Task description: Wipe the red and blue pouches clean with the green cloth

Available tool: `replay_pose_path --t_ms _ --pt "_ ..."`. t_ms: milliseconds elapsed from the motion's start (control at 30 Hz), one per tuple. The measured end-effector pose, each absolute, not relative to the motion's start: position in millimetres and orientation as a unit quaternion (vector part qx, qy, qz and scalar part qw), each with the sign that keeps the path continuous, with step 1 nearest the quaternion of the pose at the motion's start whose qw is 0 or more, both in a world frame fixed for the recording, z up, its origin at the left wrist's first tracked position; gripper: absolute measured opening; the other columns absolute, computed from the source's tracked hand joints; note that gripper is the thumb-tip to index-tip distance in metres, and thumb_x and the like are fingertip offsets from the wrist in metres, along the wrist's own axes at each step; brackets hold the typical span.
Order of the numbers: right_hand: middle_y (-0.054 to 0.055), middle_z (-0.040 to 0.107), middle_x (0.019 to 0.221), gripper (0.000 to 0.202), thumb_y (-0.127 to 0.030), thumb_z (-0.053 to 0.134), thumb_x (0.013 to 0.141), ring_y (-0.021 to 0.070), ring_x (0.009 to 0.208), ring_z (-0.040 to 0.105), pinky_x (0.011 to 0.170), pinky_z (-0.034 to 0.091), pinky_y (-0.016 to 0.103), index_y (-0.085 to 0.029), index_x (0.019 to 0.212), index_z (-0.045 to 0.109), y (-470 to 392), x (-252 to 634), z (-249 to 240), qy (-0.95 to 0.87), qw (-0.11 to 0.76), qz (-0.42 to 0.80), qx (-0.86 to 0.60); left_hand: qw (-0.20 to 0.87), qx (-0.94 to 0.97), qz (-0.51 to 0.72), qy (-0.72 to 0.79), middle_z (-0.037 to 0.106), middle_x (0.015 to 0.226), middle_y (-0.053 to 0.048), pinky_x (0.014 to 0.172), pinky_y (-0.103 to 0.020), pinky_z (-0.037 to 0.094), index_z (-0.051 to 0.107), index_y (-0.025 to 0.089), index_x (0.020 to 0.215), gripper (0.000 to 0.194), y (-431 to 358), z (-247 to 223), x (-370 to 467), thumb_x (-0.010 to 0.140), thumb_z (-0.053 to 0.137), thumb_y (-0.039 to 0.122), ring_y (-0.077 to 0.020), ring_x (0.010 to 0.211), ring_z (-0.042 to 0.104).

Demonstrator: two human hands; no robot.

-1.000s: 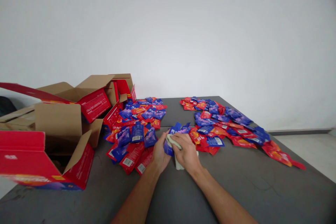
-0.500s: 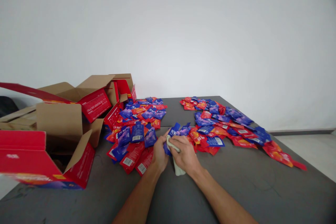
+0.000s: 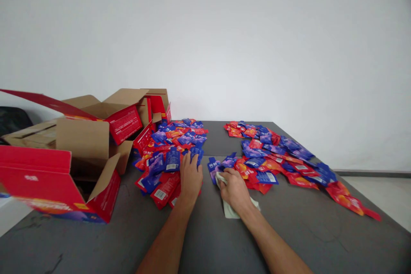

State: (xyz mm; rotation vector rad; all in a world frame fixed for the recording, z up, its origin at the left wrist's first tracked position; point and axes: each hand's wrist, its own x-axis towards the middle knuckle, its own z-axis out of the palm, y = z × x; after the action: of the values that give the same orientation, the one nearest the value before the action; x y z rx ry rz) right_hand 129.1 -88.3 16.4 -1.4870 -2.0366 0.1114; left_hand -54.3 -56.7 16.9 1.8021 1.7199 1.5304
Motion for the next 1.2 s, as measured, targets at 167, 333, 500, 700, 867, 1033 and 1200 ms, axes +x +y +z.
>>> replay_pose_path --t_ms 167,333,500,700,867,1033,1200 --pt "0.016 0.065 0.126 0.036 -0.016 0.058 0.081 0.0318 0.112 0.060 0.100 0.045 0.044 -0.018 0.115 0.070 -84.8 130.3 11.7 -0.767 0.285 0.003 -0.575 0.051 0.644 0.474 0.598 0.060 0.133 -0.014 0.117 -0.053 0.019 0.072 0.021 0.106 0.038 -51.8 10.9 -55.8 0.078 0.052 0.005 -0.0351 0.141 0.034" --pt "0.012 0.073 0.097 0.022 -0.014 0.055 0.083 0.0281 0.095 0.063 0.093 0.044 0.041 -0.021 0.096 0.071 -86.6 129.3 17.5 -0.787 0.262 0.015 -0.558 0.182 0.714 0.396 0.547 0.071 0.097 -0.014 0.097 -0.043 0.039 0.073 0.023 0.088 0.025 -61.1 6.8 -24.6 0.084 0.051 0.013 -0.0297 0.100 0.061" --pt "0.013 0.072 0.083 0.020 -0.016 0.055 0.083 0.0297 0.089 0.063 0.079 0.046 0.037 -0.020 0.093 0.072 -88.0 128.4 20.0 -0.780 0.242 0.029 -0.577 0.190 0.663 0.404 0.601 0.069 0.099 -0.020 0.098 -0.048 0.034 0.070 0.017 0.095 0.023 -69.4 -3.4 -3.1 0.081 0.052 0.012 -0.0353 0.108 0.056" --pt "0.007 0.072 0.085 0.016 -0.017 0.059 0.081 0.0249 0.088 0.064 0.078 0.047 0.032 -0.024 0.090 0.070 -87.1 133.4 17.1 -0.800 0.248 0.087 -0.540 0.397 0.519 0.567 0.501 0.069 0.115 -0.012 0.108 -0.044 0.032 0.069 0.023 0.104 0.045 -53.6 -14.8 -3.5 0.064 0.062 0.002 -0.0307 0.119 0.054" --pt "0.005 0.072 0.091 0.023 -0.018 0.059 0.082 0.0233 0.091 0.065 0.084 0.049 0.032 -0.025 0.100 0.071 -87.5 131.9 15.5 -0.793 0.282 0.110 -0.529 0.528 0.358 0.618 0.459 0.070 0.115 -0.012 0.094 -0.039 0.047 0.063 0.019 0.116 0.054 -48.7 -10.7 -9.1 0.064 0.066 0.005 -0.0247 0.103 0.065" --pt "0.008 0.068 0.113 0.033 -0.014 0.058 0.082 0.0252 0.107 0.060 0.097 0.047 0.039 -0.023 0.112 0.068 -91.0 123.2 19.0 -0.777 0.367 0.111 -0.500 0.632 0.360 0.578 0.369 0.073 0.096 -0.009 0.072 -0.027 0.048 0.070 0.014 0.103 0.056 -60.0 2.5 -16.3 0.050 0.057 -0.001 -0.0213 0.088 0.066" --pt "0.008 0.062 0.113 0.033 -0.012 0.054 0.083 0.0225 0.106 0.058 0.093 0.050 0.036 -0.025 0.108 0.072 -94.8 119.1 21.8 -0.781 0.410 0.121 -0.455 0.679 0.414 0.550 0.256 0.072 0.102 -0.007 0.066 -0.022 0.044 0.069 0.018 0.113 0.065 -73.1 24.0 -18.5 0.051 0.058 0.000 -0.0180 0.086 0.064"
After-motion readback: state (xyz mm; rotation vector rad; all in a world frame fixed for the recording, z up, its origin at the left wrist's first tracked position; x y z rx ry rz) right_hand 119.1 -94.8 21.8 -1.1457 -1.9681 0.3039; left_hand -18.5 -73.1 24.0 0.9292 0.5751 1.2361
